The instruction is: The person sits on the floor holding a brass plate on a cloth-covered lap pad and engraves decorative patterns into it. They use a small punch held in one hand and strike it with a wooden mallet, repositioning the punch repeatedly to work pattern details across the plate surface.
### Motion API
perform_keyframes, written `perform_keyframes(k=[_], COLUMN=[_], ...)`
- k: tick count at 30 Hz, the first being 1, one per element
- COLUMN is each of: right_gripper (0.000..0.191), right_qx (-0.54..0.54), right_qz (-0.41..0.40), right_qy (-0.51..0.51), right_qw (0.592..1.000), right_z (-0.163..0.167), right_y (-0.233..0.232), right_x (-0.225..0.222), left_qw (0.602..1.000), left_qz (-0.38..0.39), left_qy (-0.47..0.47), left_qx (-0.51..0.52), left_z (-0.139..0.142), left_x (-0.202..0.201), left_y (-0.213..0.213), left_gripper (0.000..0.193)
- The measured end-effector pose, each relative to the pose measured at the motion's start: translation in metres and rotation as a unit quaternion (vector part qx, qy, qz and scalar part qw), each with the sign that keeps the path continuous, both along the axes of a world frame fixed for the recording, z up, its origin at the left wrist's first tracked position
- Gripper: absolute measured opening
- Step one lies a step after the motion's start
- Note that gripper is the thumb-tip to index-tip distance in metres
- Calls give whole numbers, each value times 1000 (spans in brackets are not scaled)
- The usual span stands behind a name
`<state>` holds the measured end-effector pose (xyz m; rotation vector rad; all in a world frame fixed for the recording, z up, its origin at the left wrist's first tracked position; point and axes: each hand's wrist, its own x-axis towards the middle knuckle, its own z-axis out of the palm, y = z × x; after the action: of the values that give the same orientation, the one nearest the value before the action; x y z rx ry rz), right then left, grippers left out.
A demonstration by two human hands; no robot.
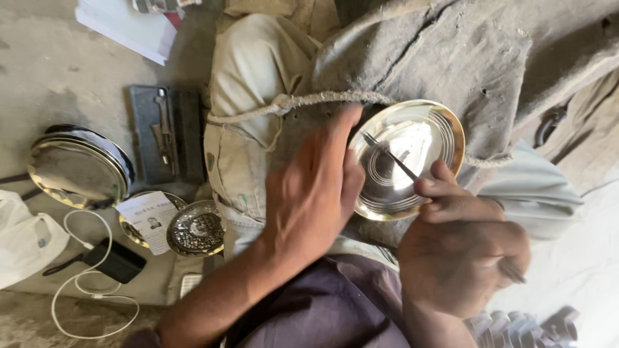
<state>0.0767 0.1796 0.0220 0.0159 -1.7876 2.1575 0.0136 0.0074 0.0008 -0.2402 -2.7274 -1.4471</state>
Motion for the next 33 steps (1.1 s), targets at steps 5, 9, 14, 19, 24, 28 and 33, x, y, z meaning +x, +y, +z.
perform_keyframes(k=[5,9,14,19,24,28,33], right_gripper=[31,36,49,50,45,42,21], right_qx=[-77,-75,-95,-112,-123,-115,38], right_qz=[-50,-68,-110,-128,-113,-126,-165], right_qy=[-22,-39,-38,-54,-41,-44,-46], right_qw=[996,994,989,984,985,984,984], right_z=[-6,-9,-9,-5,2,-5,-3], right_y=[13,10,3,-3,-6,1,2], right_x=[-27,-33,-36,-47,-52,-44,-29], left_qw=[998,998,987,989,990,990,990], left_qz=[21,27,39,31,30,28,25], left_qy=[6,48,155,140,132,132,135], left_qx=[57,39,-28,-30,-26,-30,-29], left_z=[-2,-19,-35,-38,-36,-37,-38], left_x=[41,46,44,49,48,48,48], left_y=[1,6,12,10,11,12,11], left_gripper=[51,47,57,62,61,60,58])
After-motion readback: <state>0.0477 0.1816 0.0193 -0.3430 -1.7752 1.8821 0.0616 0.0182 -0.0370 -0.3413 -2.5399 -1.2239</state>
